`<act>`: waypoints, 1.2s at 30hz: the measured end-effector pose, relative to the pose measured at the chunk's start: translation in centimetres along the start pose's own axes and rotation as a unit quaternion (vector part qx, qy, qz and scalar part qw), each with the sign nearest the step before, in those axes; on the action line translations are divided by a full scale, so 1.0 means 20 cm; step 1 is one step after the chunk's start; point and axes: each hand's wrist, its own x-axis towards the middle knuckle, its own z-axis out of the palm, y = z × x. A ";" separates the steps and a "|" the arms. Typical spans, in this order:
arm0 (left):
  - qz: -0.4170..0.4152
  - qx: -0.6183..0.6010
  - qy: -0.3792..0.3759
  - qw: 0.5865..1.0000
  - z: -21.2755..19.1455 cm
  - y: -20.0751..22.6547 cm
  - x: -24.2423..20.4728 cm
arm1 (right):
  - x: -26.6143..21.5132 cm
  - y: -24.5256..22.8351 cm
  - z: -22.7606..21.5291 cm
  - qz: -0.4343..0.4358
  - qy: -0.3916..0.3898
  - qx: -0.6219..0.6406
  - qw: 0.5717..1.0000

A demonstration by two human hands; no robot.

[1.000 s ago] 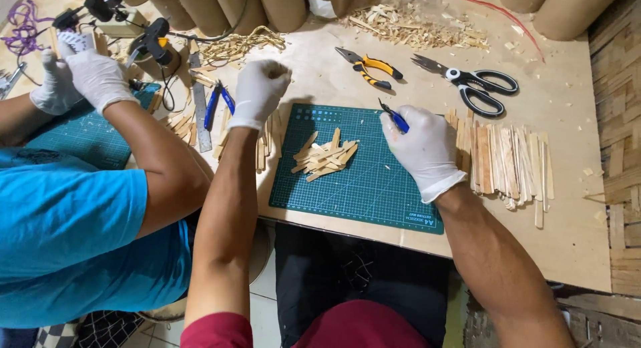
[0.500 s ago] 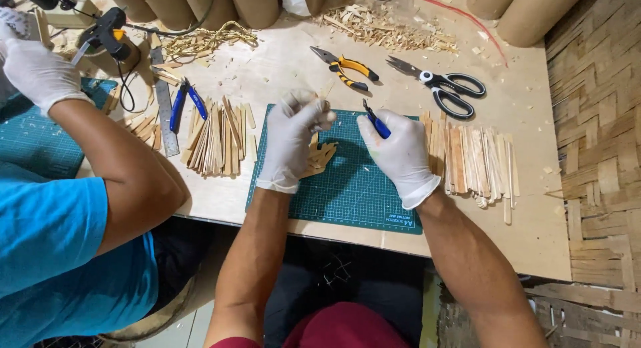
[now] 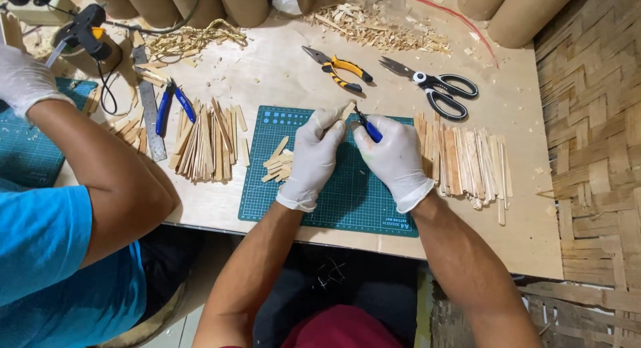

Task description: Cutting popsicle sticks into smaller segments using hand-held cutters on a green cutting mat.

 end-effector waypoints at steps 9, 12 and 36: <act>0.039 -0.003 0.051 0.998 0.05 0.04 -0.02 | 0.02 -0.06 0.00 0.032 -0.030 0.025 0.999; 0.034 0.014 0.051 0.998 0.06 0.04 -0.03 | 0.04 -0.05 0.01 0.022 -0.029 0.017 0.999; 0.037 -0.012 0.046 0.998 0.08 -0.01 -0.04 | 0.00 0.00 -0.01 0.010 -0.036 -0.043 0.998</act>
